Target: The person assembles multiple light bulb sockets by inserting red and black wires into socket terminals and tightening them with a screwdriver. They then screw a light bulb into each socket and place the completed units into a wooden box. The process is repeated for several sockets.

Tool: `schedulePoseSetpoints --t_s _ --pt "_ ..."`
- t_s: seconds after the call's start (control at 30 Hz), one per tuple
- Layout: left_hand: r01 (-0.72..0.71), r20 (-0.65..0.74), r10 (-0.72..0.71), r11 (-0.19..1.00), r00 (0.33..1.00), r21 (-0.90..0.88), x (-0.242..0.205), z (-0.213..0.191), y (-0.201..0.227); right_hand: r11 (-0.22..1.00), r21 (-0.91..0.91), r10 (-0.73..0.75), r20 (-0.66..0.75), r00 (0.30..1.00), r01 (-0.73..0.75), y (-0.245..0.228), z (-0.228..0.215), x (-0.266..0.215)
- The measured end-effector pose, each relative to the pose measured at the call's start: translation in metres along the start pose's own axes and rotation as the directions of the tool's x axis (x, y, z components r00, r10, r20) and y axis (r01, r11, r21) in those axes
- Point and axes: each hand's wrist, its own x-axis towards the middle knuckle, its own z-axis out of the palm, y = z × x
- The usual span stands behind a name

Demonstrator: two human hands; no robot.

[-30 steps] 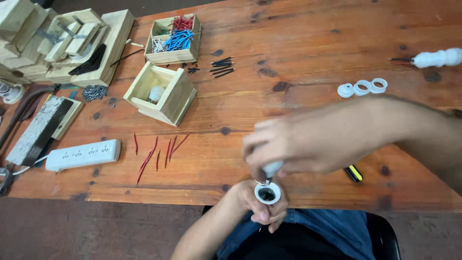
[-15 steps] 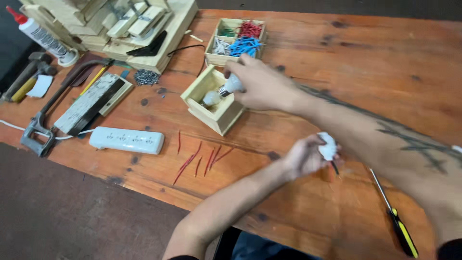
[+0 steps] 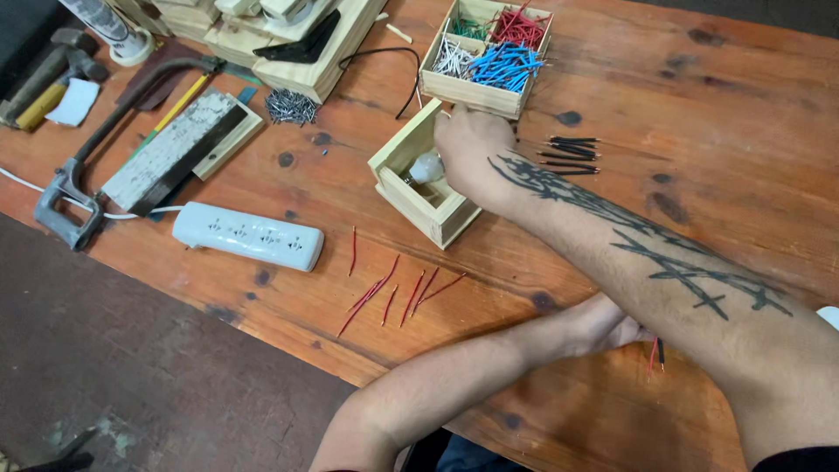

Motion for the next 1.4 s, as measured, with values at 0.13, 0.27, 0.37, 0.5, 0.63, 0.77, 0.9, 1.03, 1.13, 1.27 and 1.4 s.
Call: schedulePoseSetpoints --t_s 0.13,0.27,0.37,0.5,0.63,0.77,0.9,1.03,1.13,1.27,1.4 --pt "-0.049 0.003 0.049 0.999 0.999 -0.009 -0.003 -0.001 -0.001 0.999 -0.01 0.046 0.018 0.999 -0.045 -0.002 0.032 0.02" --pt "-0.097 -0.004 0.097 0.995 0.995 -0.006 -0.013 -0.005 0.0 0.991 -0.125 0.062 0.064 0.996 -0.053 -0.003 0.063 0.044" --pt "-0.127 -0.001 0.127 0.992 0.992 0.003 -0.018 -0.006 0.001 0.988 -0.143 0.074 0.098 0.992 -0.06 -0.008 0.066 0.046" --pt "-0.155 0.006 0.155 0.988 0.988 0.018 -0.03 -0.005 0.007 0.98 -0.176 0.115 0.129 0.985 -0.092 -0.006 0.099 0.065" --pt "-0.179 0.027 0.178 0.983 0.984 0.036 -0.026 0.008 -0.001 0.961 -0.245 0.177 0.181 0.967 -0.13 -0.006 0.112 0.076" --pt "-0.218 0.042 0.216 0.974 0.976 0.055 -0.023 0.015 -0.002 0.97 -0.213 0.148 0.151 0.977 -0.114 -0.007 0.099 0.071" --pt "-0.252 0.049 0.248 0.964 0.967 0.082 -0.021 0.014 -0.006 0.994 -0.087 0.071 0.142 0.987 -0.059 -0.009 0.071 0.053" --pt "-0.286 0.066 0.28 0.951 0.958 0.121 -0.019 -0.005 -0.005 0.995 -0.09 0.032 0.01 0.999 -0.031 0.048 0.093 0.06" --pt "-0.287 0.082 0.278 0.947 0.957 0.142 -0.003 0.005 -0.012 0.999 0.026 -0.037 0.309 0.95 0.03 0.006 -0.042 -0.015" --pt "-0.242 0.066 0.234 0.952 0.97 0.189 -0.038 0.044 0.03 0.998 0.061 -0.04 0.087 0.995 0.034 0.045 -0.085 -0.089" --pt "-0.271 0.031 0.288 0.854 0.957 0.444 -0.056 0.07 0.052 0.968 -0.044 0.248 0.252 0.935 -0.245 0.099 -0.115 -0.202"
